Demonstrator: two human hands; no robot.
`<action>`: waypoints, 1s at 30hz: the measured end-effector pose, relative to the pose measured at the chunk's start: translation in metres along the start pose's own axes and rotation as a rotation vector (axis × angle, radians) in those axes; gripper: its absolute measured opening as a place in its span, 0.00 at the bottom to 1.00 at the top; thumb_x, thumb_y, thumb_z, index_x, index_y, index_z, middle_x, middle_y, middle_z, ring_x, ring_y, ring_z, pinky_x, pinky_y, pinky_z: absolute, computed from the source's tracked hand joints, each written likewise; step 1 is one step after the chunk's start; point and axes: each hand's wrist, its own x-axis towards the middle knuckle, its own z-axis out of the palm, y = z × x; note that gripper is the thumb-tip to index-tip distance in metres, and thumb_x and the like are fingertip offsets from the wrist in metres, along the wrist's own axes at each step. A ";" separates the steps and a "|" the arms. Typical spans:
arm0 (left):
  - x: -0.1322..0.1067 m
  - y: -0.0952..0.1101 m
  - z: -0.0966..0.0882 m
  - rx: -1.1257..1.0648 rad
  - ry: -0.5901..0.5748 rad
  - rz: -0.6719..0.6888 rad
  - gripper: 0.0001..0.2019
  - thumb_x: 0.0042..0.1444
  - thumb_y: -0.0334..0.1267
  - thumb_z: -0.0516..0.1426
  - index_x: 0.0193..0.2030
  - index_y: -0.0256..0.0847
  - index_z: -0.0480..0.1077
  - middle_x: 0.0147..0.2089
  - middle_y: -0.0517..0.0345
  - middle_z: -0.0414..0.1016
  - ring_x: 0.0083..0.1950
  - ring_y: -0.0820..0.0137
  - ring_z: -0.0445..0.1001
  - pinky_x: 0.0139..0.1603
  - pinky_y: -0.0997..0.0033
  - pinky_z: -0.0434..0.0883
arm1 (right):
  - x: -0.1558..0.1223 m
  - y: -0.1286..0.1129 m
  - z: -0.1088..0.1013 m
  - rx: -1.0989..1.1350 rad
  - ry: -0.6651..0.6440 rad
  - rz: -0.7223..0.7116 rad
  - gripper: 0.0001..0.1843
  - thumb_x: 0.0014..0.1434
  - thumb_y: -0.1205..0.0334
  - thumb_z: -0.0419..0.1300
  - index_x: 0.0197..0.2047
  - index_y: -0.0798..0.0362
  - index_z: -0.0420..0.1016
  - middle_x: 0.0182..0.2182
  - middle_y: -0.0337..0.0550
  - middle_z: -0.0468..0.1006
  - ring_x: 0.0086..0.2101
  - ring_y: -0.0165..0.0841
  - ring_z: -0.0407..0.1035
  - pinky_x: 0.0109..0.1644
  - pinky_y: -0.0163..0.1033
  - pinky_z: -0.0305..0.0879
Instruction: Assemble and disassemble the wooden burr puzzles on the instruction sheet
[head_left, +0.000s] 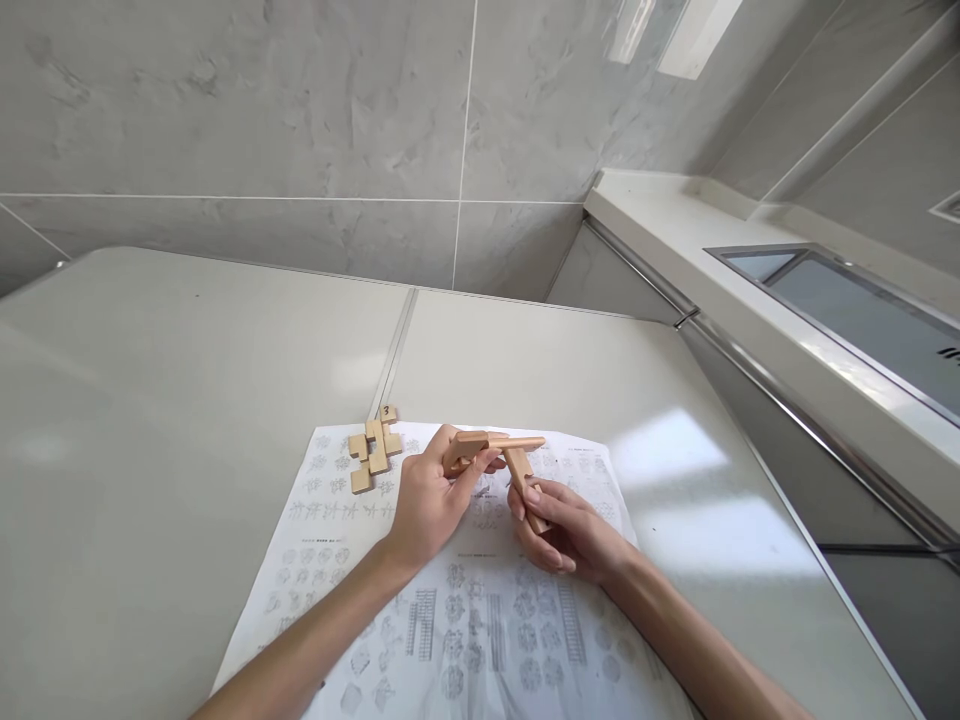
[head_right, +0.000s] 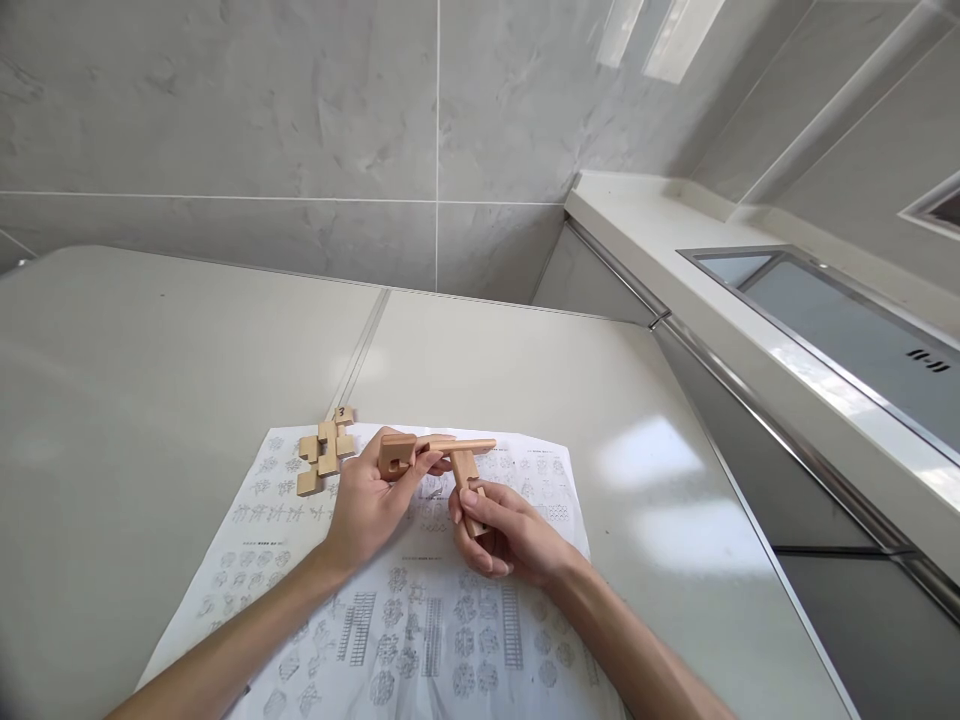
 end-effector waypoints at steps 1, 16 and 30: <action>0.000 0.000 0.000 -0.009 -0.002 0.005 0.12 0.68 0.49 0.64 0.40 0.45 0.71 0.37 0.60 0.87 0.42 0.63 0.90 0.38 0.70 0.83 | 0.000 0.000 0.001 -0.007 0.009 -0.013 0.18 0.76 0.46 0.60 0.42 0.52 0.72 0.16 0.28 0.67 0.13 0.23 0.45 0.18 0.29 0.49; 0.001 0.000 -0.002 -0.119 -0.067 0.070 0.12 0.70 0.46 0.64 0.38 0.43 0.71 0.29 0.62 0.83 0.30 0.69 0.86 0.33 0.73 0.84 | -0.002 0.001 0.006 -0.008 0.016 -0.074 0.17 0.78 0.48 0.58 0.41 0.51 0.72 0.16 0.26 0.62 0.15 0.23 0.43 0.20 0.29 0.49; -0.005 -0.004 0.003 -0.161 -0.035 0.032 0.12 0.68 0.47 0.65 0.39 0.43 0.71 0.27 0.64 0.80 0.23 0.71 0.81 0.22 0.77 0.76 | 0.001 -0.001 0.006 0.011 0.029 -0.083 0.16 0.79 0.50 0.57 0.42 0.51 0.72 0.16 0.26 0.62 0.15 0.23 0.42 0.18 0.27 0.48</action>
